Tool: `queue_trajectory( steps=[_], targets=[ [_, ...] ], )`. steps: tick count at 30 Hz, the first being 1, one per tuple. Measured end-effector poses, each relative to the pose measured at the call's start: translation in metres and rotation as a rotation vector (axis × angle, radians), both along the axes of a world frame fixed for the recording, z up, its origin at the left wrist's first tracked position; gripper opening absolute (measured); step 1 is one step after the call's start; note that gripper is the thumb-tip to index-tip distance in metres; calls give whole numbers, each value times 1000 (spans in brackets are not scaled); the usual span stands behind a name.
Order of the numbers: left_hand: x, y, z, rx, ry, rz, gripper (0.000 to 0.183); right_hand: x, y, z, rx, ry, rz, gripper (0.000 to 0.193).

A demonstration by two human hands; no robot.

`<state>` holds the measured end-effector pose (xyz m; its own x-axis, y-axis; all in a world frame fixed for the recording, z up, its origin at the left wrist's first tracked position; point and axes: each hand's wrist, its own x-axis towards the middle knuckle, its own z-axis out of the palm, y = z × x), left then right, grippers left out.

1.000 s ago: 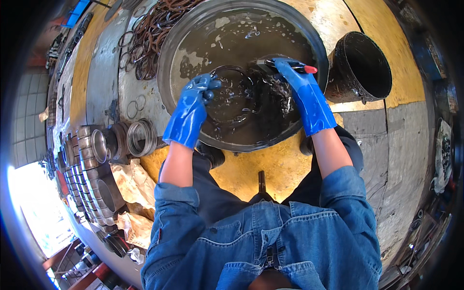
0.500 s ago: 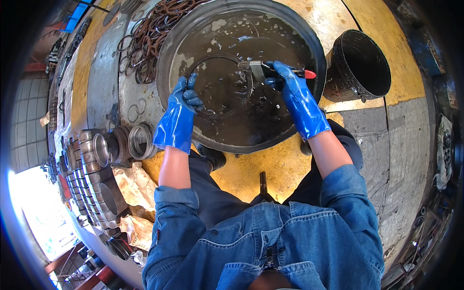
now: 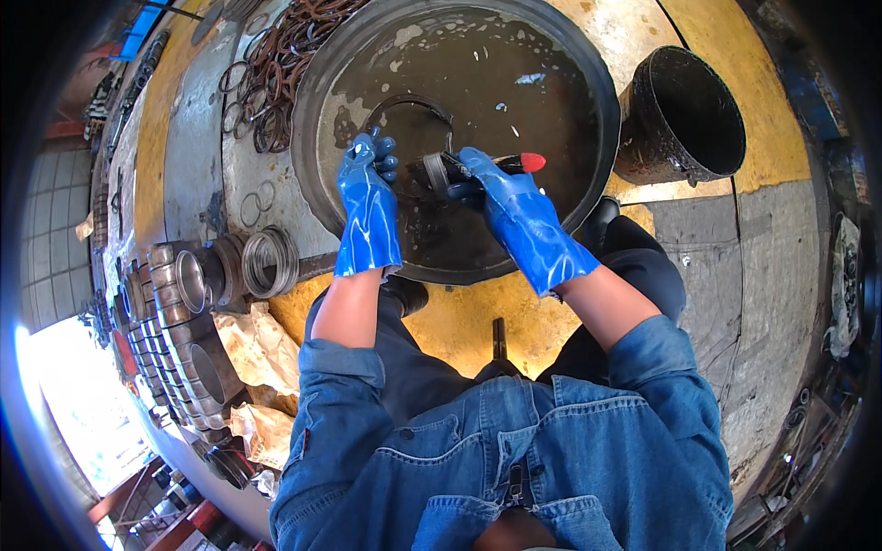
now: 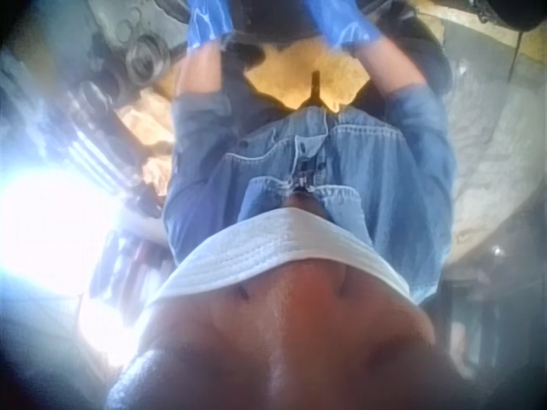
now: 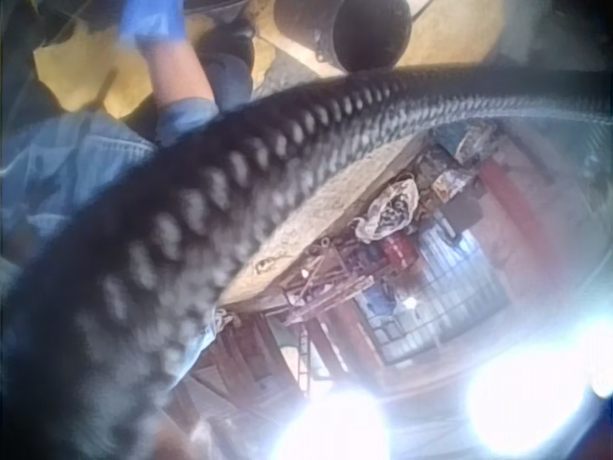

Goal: The person uses a brush to scrub a metal ring inside a bucket containing liquid.

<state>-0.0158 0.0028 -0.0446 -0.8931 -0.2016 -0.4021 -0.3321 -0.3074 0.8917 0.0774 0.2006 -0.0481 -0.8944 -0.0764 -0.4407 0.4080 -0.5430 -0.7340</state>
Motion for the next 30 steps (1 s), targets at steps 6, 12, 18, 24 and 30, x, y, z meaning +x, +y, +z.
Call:
queue_trajectory(
  steps=[6, 12, 18, 24, 30],
  targets=[
    [2, 9, 1, 72, -24, -70, 31, 7, -3, 3, 249, -15, 95, 32],
    [0, -8, 20, 176, -110, -177, 36, -24, 24, -22, 921, 213, 54, 20],
    [1, -20, 13, 308, -328, -354, 38, -43, 33, -18, 801, 348, -214, 23],
    [7, -12, 10, 76, -326, -351, 41, -30, 47, 16, 328, 286, -307, 27],
    [14, 5, 18, 95, -375, -320, 39, -28, 23, 52, 293, 131, -90, 29]
  ],
)
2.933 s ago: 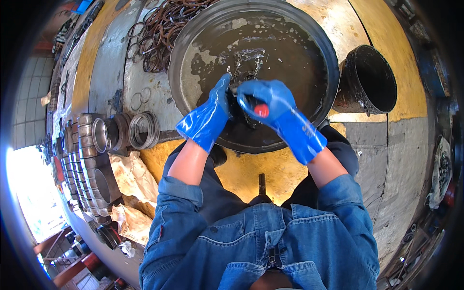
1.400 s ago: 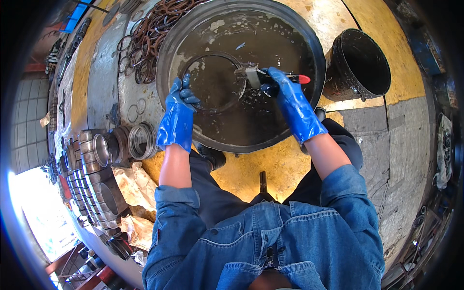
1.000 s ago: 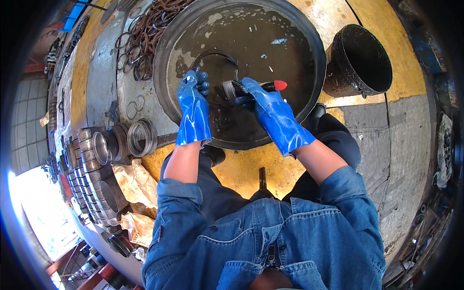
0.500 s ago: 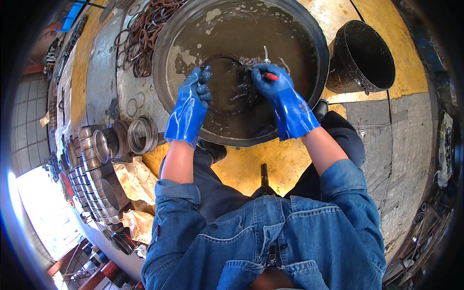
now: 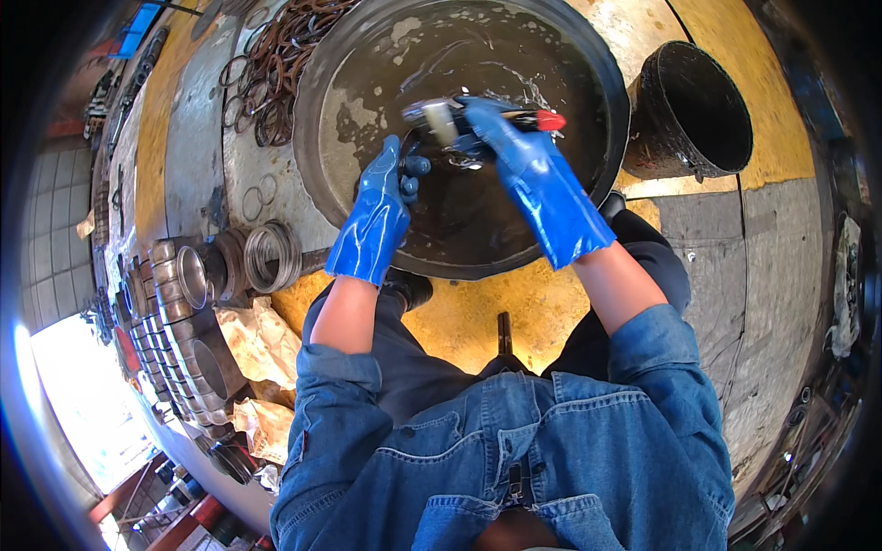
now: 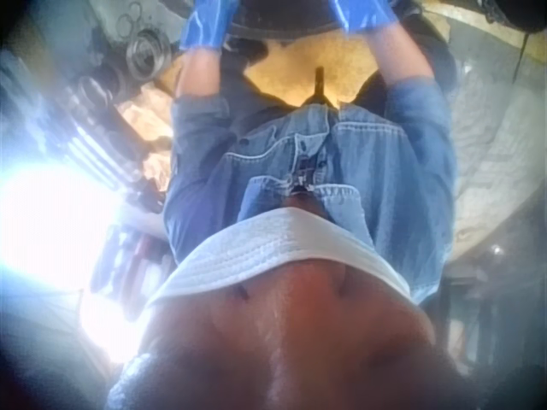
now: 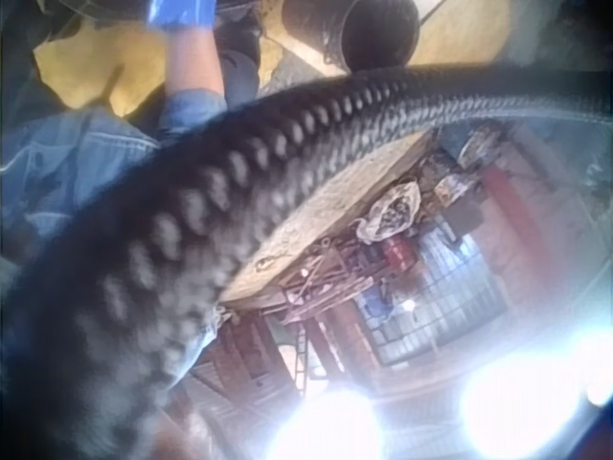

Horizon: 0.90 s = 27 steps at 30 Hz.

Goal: The person uses a brush to scrub a metal ring inside a bucket containing liquid.

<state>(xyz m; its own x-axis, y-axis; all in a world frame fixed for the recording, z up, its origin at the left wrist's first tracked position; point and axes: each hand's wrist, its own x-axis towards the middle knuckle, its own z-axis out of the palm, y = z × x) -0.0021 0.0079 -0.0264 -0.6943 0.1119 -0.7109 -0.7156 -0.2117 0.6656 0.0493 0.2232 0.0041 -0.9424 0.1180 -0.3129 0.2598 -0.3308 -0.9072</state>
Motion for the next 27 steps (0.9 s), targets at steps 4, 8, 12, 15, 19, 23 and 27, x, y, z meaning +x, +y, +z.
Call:
queue_trajectory(
  steps=[4, 8, 12, 15, 19, 23, 27],
  targets=[
    [9, 2, -1, 15, 28, 18, 43, 4, -6, 9, -31, -68, 27, 30],
    [13, 1, 4, 46, 114, 52, 47, 4, 8, 34, -80, -207, -85, 32],
    [10, 6, 16, 89, 237, 73, 48, 3, 16, -20, -130, -321, -245, 25],
    [3, -5, 18, 70, 294, 77, 48, 5, 10, -64, -149, -270, -212, 22],
    [3, -8, 16, -32, 285, 131, 42, -14, -6, -29, 337, 10, -41, 22],
    [5, 0, 22, -196, 247, 33, 37, -30, 1, -34, 1105, 766, 126, 26],
    [4, -1, 21, -30, 277, -2, 26, -23, -2, -53, 1334, 554, 199, 35]
  ],
)
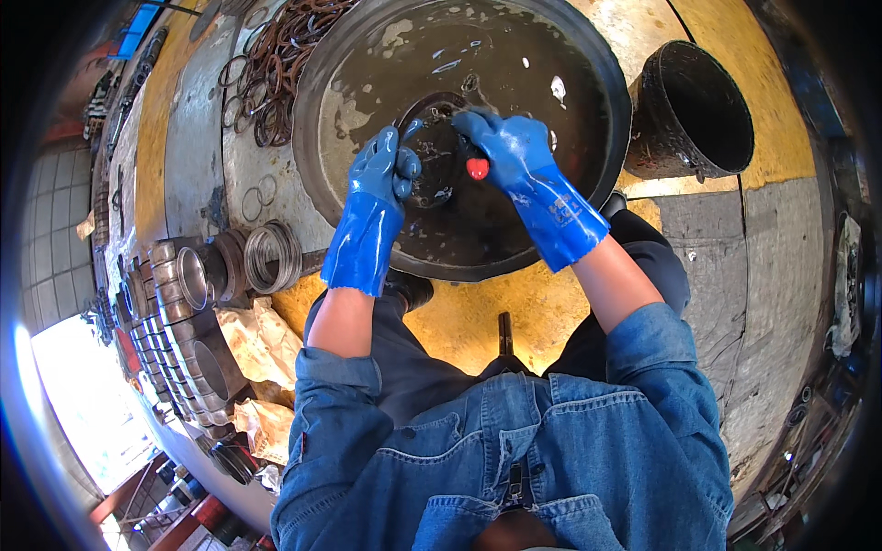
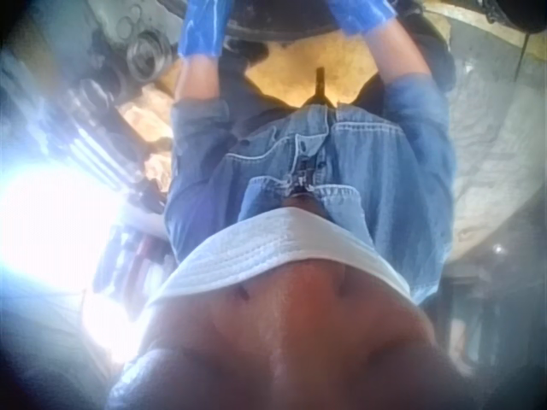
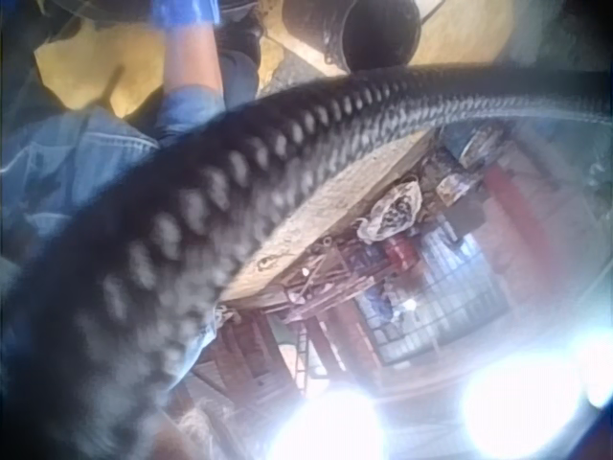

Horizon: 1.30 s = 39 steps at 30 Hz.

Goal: The person uses a brush to scrub a metal ring inside a bucket containing liquid.

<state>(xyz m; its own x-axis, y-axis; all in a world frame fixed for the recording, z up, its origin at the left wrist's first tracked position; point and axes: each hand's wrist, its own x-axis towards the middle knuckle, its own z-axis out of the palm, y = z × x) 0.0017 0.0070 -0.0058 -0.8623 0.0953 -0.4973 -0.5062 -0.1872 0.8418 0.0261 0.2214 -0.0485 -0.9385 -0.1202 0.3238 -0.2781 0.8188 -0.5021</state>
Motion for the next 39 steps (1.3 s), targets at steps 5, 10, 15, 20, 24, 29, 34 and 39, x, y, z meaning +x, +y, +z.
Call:
queue_trajectory(
  steps=[5, 10, 15, 20, 24, 29, 34, 39],
  targets=[
    [-2, 3, -2, -59, 102, -47, 29, -1, -2, -11, -384, -677, -251, 23],
    [-3, -4, -12, -121, 174, -105, 33, 20, -13, 20, -926, -961, -166, 32],
    [-1, 7, -15, -187, 193, -82, 41, 41, -22, 15, -1623, -941, -46, 26],
    [-3, 6, -11, -131, 163, -68, 37, 31, -20, -3, -982, -873, -51, 30],
    [-5, 0, -12, -86, 109, -19, 35, 28, -20, 0, -118, -519, -65, 32],
    [-4, 1, -9, -27, 37, -65, 34, 19, -17, 11, 226, -159, -163, 40],
    [-6, 2, -10, 3, -26, -21, 34, 20, -14, 19, 205, 438, 145, 60],
    [-8, -4, -9, 68, -81, -62, 35, 17, -16, 39, 413, -185, -100, 52]
  ],
)
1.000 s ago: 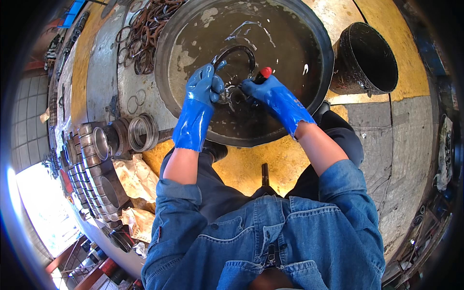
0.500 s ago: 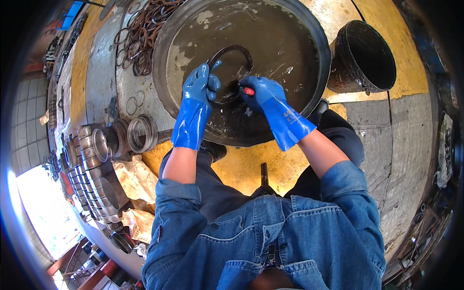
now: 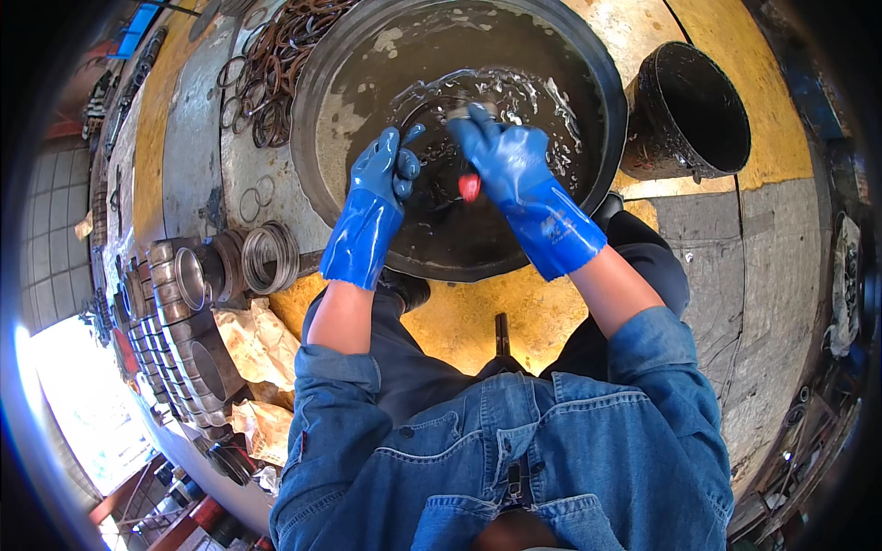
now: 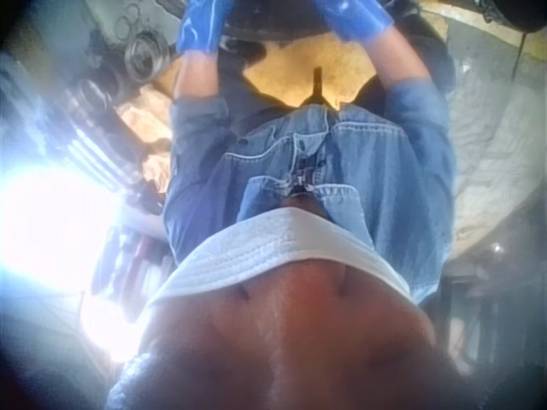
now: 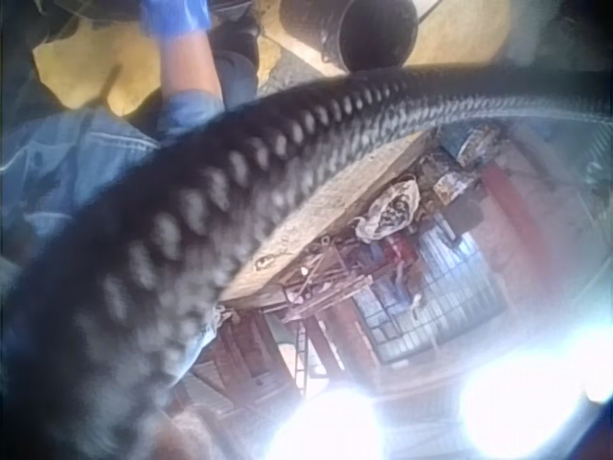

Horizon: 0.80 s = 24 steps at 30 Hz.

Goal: The person uses a brush to scrub a metal ring inside a bucket containing liquid.

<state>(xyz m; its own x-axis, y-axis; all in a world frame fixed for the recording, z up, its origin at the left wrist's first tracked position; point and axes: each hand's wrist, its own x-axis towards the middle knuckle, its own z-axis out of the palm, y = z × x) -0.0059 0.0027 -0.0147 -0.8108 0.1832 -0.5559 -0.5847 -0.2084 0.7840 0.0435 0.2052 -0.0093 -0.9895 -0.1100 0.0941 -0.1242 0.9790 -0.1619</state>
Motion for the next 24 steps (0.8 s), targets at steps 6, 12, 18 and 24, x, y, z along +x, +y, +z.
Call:
queue_trajectory(
  steps=[6, 12, 18, 24],
  targets=[
    [3, 10, 3, -70, 194, -85, 36, -18, 23, -50, -794, -466, -465, 27],
    [3, 7, 1, -26, 284, -71, 38, 14, 13, -32, -1709, -741, -386, 27],
    [-3, 1, -4, 4, 310, 82, 39, 7, 3, -41, -2036, -813, -351, 31],
    [-21, -34, 1, 415, 322, 151, 45, -2, 35, -23, -1427, -495, -416, 34]
  ],
)
